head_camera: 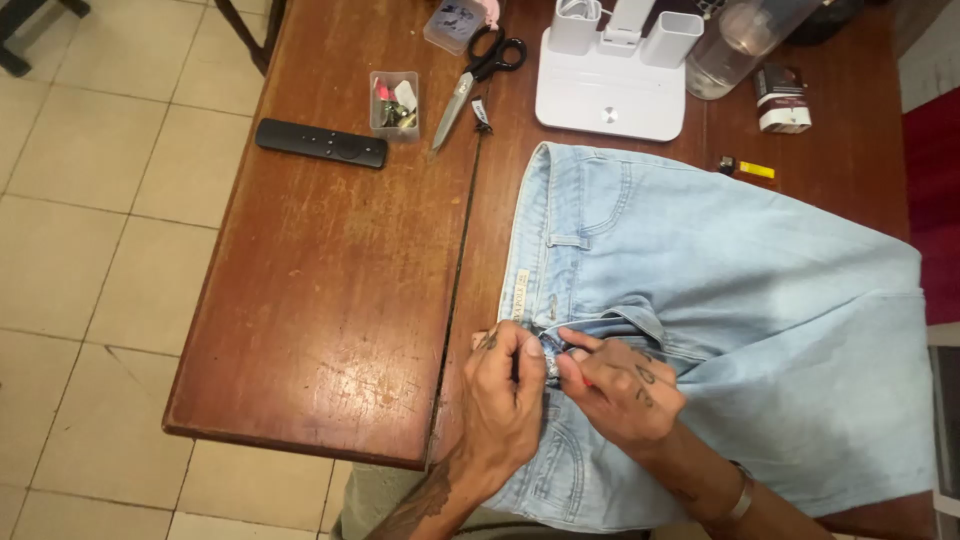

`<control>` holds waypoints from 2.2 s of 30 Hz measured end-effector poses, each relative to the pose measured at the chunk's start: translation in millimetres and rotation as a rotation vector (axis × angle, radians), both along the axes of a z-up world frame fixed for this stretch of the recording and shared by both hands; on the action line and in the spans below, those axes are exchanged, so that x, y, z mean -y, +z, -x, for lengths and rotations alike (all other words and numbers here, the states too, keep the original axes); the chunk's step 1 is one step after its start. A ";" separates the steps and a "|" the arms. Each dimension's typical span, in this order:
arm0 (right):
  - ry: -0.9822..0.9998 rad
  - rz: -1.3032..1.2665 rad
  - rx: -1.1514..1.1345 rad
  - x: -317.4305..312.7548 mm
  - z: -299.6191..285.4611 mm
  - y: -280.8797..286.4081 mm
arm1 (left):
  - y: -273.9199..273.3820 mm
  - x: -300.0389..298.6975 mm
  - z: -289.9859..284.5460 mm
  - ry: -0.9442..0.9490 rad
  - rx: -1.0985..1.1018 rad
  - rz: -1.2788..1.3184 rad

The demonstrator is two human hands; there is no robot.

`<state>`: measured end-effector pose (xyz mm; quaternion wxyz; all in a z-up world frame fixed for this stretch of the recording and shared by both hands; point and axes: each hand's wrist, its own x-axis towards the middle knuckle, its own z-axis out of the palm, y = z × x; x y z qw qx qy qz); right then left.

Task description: Using a small tool to unpick stitching on the waistband of a pair of jeans

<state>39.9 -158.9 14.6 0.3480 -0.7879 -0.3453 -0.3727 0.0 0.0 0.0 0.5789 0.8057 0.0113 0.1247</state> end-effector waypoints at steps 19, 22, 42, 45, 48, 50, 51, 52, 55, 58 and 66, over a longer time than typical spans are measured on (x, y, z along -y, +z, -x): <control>-0.145 0.096 -0.045 9.3 11.9 -19.3 | 12.9 -1.8 -1.6 -0.145 0.254 -0.054; -0.191 -0.267 -0.234 5.7 11.2 -27.1 | 16.4 -0.7 -1.7 -0.138 0.234 -0.228; -0.226 -0.116 -0.157 12.7 -10.9 -17.4 | 54.5 -33.7 -36.9 -0.403 0.438 -1.035; -0.214 -0.139 -0.146 13.5 -8.8 -15.7 | 52.1 -37.7 -46.0 -0.598 0.355 -0.848; -0.425 -0.246 -0.206 8.6 -10.8 -29.9 | 24.1 -37.0 -50.0 -0.531 0.500 -0.730; -0.370 -0.225 -0.204 7.3 -14.2 -22.1 | 27.6 -38.2 -43.5 -0.500 0.510 -0.676; -0.329 -0.191 -0.204 11.0 -13.4 -18.3 | 27.6 -34.9 -40.2 -0.477 0.521 -0.607; -0.340 -0.188 -0.205 13.6 -13.0 -18.8 | 26.2 -33.8 -39.9 -0.487 0.522 -0.600; -0.244 -0.254 -0.322 5.3 -16.4 -15.2 | 22.8 -40.2 -33.5 -0.486 0.391 -0.333; -0.157 -0.347 -0.453 2.8 -18.1 -9.9 | 15.6 -32.8 -28.1 -0.479 0.176 0.057; 0.394 -0.799 -0.736 40.3 -47.3 -69.2 | 17.7 -56.1 -41.7 -0.382 0.067 0.070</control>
